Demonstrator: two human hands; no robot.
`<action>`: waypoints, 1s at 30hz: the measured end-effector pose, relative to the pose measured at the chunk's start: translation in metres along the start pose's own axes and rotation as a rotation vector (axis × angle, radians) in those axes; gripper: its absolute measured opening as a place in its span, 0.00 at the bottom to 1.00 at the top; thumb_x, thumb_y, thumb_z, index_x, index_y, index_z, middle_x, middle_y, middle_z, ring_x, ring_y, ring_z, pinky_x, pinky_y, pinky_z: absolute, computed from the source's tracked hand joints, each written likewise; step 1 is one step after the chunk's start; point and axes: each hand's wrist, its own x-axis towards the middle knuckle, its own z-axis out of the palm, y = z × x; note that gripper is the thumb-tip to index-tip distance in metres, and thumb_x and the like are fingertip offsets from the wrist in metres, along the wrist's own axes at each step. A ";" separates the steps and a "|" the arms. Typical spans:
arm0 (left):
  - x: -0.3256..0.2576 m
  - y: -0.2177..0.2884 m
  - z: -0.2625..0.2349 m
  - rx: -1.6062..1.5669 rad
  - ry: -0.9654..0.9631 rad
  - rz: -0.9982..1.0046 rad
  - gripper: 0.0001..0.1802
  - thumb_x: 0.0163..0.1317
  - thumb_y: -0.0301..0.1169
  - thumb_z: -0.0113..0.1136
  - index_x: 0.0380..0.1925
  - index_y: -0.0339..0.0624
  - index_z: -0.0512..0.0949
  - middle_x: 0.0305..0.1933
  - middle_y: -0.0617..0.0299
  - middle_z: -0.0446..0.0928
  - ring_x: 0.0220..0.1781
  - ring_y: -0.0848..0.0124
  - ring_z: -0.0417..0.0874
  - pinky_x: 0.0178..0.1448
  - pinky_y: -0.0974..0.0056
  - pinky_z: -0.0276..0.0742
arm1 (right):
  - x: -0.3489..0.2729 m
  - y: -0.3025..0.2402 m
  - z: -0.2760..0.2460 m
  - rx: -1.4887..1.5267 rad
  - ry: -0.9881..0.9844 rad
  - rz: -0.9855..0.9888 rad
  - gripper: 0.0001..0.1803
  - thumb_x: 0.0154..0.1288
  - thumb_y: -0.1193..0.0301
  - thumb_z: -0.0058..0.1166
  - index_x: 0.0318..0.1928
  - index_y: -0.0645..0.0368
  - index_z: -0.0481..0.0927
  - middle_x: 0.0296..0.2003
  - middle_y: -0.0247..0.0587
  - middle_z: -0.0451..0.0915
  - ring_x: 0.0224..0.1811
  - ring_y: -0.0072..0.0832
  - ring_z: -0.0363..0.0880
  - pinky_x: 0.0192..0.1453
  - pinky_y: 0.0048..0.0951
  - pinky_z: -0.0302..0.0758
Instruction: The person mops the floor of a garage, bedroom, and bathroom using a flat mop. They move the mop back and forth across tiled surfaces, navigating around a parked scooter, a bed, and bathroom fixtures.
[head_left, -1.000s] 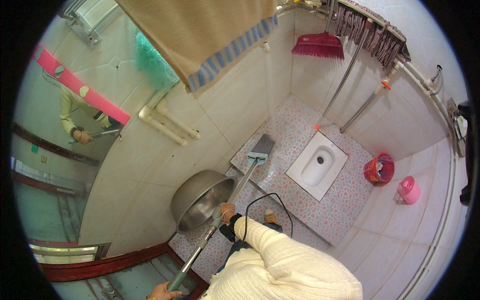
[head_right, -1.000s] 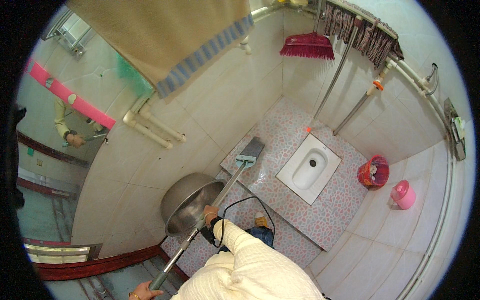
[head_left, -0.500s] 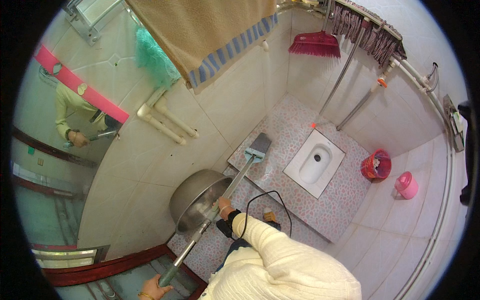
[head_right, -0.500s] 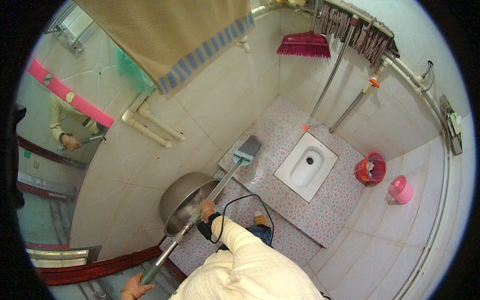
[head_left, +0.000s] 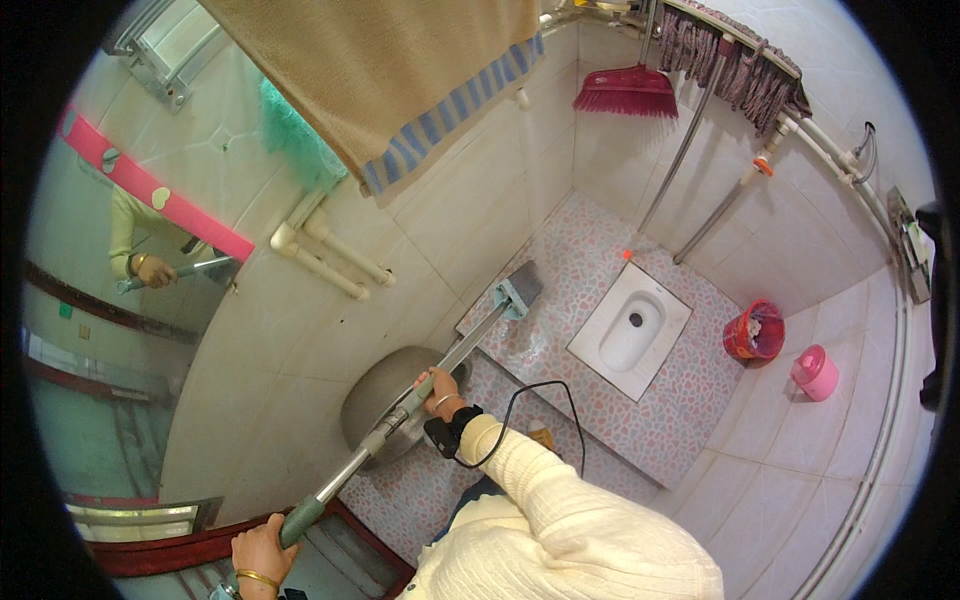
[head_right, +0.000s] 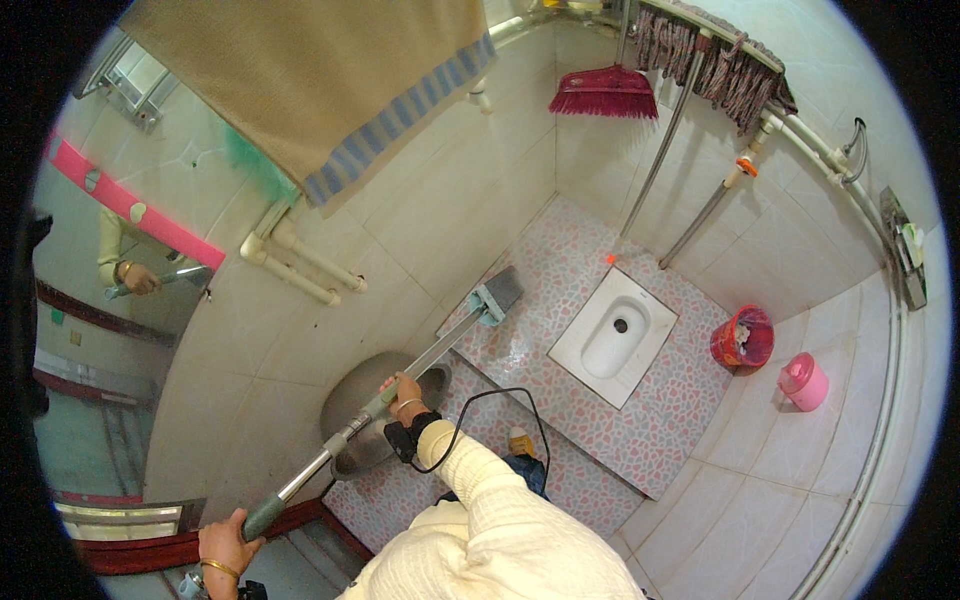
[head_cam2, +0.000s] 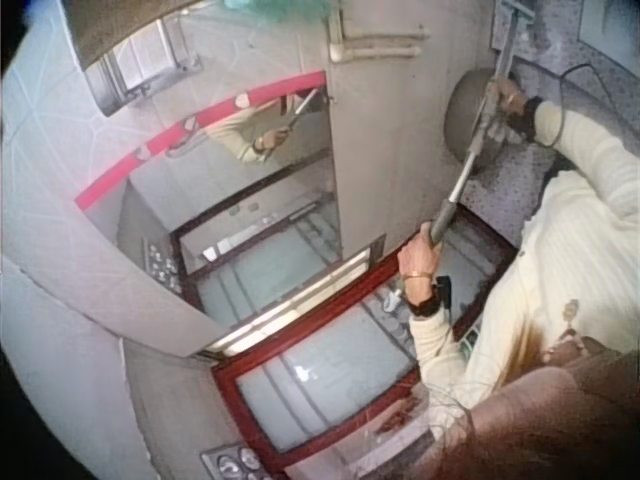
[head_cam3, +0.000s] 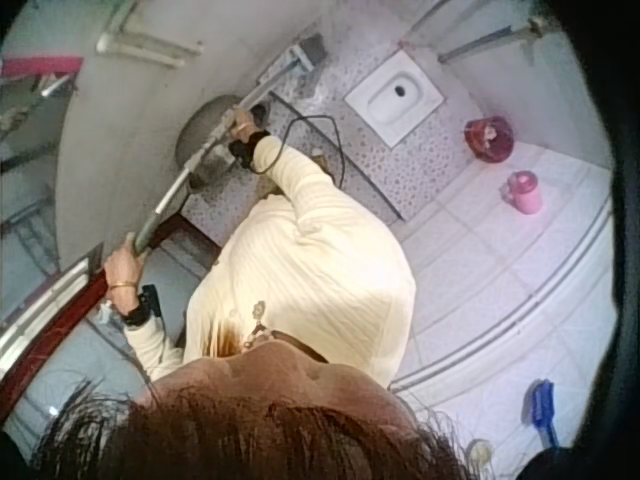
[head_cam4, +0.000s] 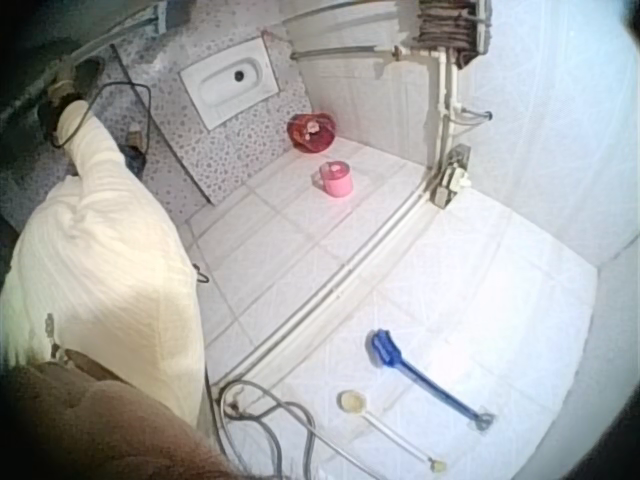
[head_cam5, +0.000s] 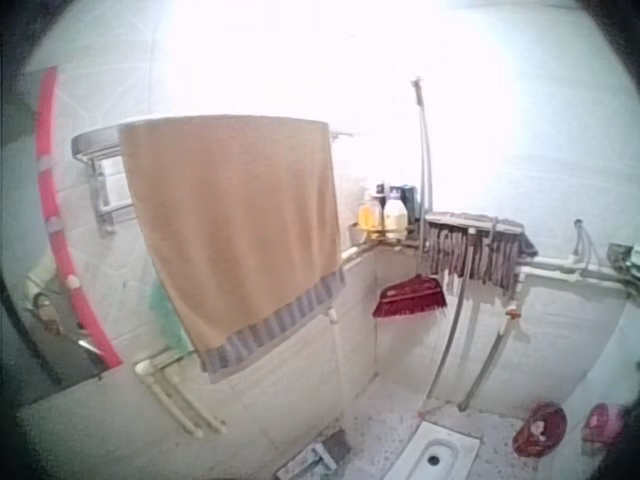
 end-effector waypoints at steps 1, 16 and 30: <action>0.001 0.001 -0.004 0.027 0.011 0.007 0.23 0.43 0.44 0.70 0.36 0.49 0.72 0.28 0.55 0.80 0.34 0.52 0.81 0.37 0.51 0.71 | -0.001 -0.002 0.002 0.025 -0.007 0.003 0.06 0.64 0.70 0.48 0.36 0.60 0.68 0.28 0.38 0.71 0.26 0.31 0.72 0.32 0.36 0.76; 0.008 0.018 -0.033 0.021 0.181 0.082 0.23 0.42 0.41 0.71 0.37 0.50 0.71 0.28 0.56 0.78 0.32 0.53 0.80 0.35 0.51 0.70 | -0.005 -0.032 0.022 0.205 -0.165 0.037 0.08 0.66 0.68 0.45 0.32 0.58 0.68 0.22 0.38 0.70 0.24 0.34 0.71 0.32 0.38 0.73; 0.034 0.039 -0.041 0.065 0.167 0.118 0.22 0.44 0.43 0.70 0.36 0.50 0.71 0.26 0.55 0.79 0.31 0.52 0.81 0.33 0.51 0.73 | 0.022 -0.061 0.020 0.217 -0.143 -0.010 0.05 0.62 0.70 0.48 0.31 0.56 0.68 0.23 0.35 0.71 0.25 0.31 0.71 0.33 0.34 0.74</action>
